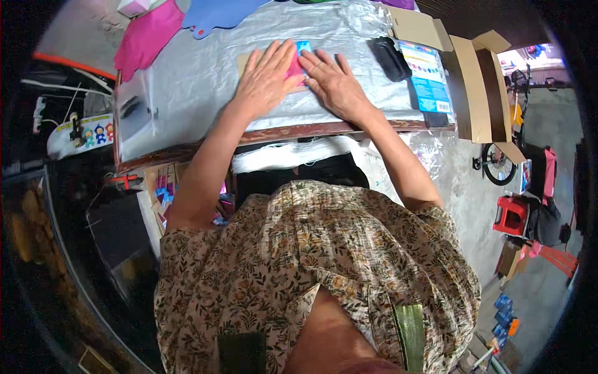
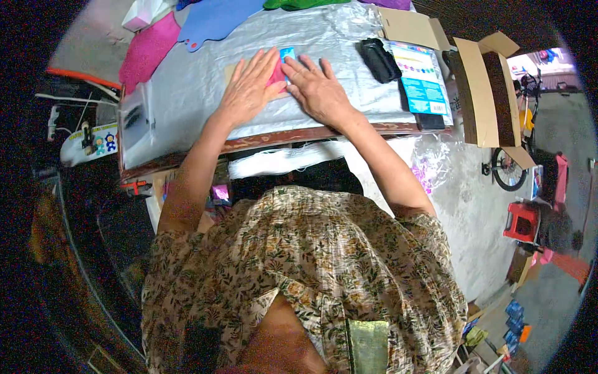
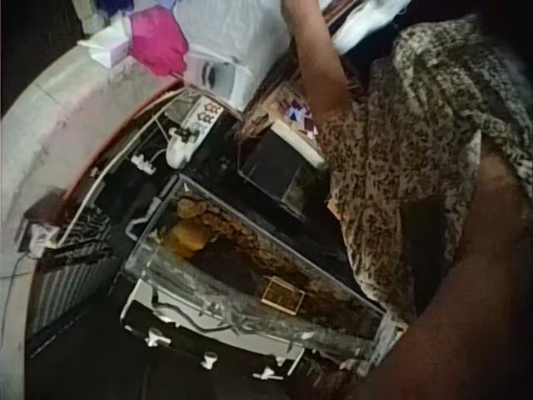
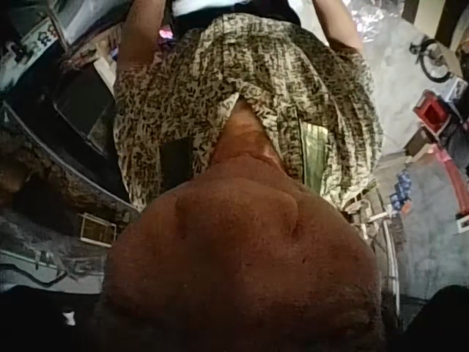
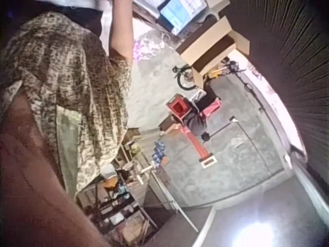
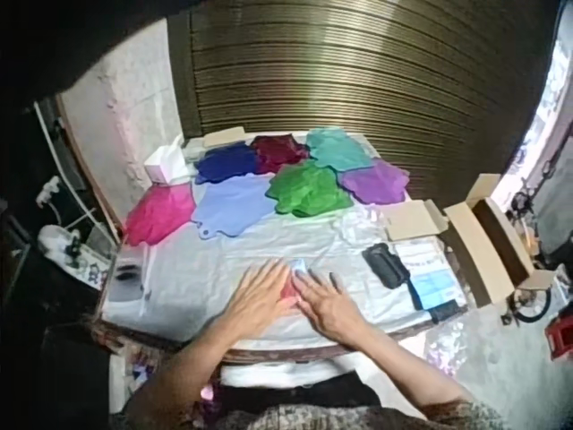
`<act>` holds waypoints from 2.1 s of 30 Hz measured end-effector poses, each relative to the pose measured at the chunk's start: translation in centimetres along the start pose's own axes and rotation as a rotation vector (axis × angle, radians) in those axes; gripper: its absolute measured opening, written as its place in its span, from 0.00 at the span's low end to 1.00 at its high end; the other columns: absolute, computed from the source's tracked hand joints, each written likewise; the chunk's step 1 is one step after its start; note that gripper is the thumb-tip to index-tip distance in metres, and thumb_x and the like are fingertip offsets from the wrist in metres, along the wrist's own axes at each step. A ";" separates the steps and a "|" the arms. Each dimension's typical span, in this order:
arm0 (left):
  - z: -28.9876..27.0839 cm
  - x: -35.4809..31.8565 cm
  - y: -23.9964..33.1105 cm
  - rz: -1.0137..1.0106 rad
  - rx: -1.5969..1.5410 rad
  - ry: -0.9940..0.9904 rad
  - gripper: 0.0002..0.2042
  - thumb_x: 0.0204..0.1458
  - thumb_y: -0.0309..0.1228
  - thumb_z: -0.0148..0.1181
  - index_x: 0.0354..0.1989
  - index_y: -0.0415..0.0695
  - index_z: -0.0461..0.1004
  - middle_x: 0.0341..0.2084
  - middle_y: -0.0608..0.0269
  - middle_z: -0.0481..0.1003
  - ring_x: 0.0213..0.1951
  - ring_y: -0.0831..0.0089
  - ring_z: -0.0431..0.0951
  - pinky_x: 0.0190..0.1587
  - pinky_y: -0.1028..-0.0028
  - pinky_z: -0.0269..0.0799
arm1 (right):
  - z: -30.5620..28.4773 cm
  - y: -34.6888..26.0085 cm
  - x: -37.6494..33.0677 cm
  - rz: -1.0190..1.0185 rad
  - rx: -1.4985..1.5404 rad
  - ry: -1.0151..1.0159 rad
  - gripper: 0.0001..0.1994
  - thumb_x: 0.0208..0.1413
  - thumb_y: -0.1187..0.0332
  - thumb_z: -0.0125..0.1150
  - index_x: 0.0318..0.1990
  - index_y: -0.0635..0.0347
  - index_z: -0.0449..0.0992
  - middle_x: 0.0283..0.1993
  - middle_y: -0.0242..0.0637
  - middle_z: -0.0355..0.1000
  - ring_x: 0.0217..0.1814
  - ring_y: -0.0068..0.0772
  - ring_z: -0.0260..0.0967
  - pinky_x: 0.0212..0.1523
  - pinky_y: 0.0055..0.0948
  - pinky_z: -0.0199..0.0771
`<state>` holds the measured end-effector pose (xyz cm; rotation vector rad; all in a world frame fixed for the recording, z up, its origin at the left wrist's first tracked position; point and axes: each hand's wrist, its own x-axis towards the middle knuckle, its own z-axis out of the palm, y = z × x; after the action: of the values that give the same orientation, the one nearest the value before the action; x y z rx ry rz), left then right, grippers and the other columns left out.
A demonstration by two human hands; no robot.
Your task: Packaging colorful thin sheets into small paper envelopes or bags.
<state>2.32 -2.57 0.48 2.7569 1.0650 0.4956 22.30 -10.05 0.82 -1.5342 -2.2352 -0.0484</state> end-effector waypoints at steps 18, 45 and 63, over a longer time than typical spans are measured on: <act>-2.4 0.5 -3.0 0.103 -0.251 -0.007 0.34 0.59 0.49 0.60 0.71 0.51 0.59 0.65 0.56 0.66 0.69 0.60 0.61 0.69 0.56 0.53 | -13.0 23.9 -7.8 0.253 -0.362 0.060 0.15 0.52 0.72 0.66 0.48 0.60 0.78 0.46 0.48 0.75 0.50 0.53 0.72 0.51 0.39 0.74; 0.9 1.1 6.4 -0.229 -0.141 0.424 0.08 0.49 0.30 0.60 0.32 0.37 0.73 0.30 0.48 0.76 0.33 0.49 0.80 0.35 0.54 0.78 | -13.5 11.4 -3.7 0.411 0.260 0.088 0.08 0.51 0.72 0.65 0.38 0.65 0.78 0.34 0.42 0.78 0.37 0.34 0.78 0.39 0.31 0.75; 1.0 1.1 6.5 -0.190 -0.127 0.473 0.08 0.51 0.28 0.61 0.31 0.38 0.68 0.27 0.50 0.74 0.31 0.50 0.79 0.31 0.54 0.76 | -6.9 4.6 -1.2 0.271 0.513 -0.196 0.08 0.55 0.76 0.60 0.41 0.69 0.75 0.35 0.40 0.74 0.38 0.28 0.73 0.43 0.28 0.73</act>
<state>7.55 -6.65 1.44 2.4504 1.3173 1.1781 29.01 -11.11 5.69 -1.5710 -1.9409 0.7247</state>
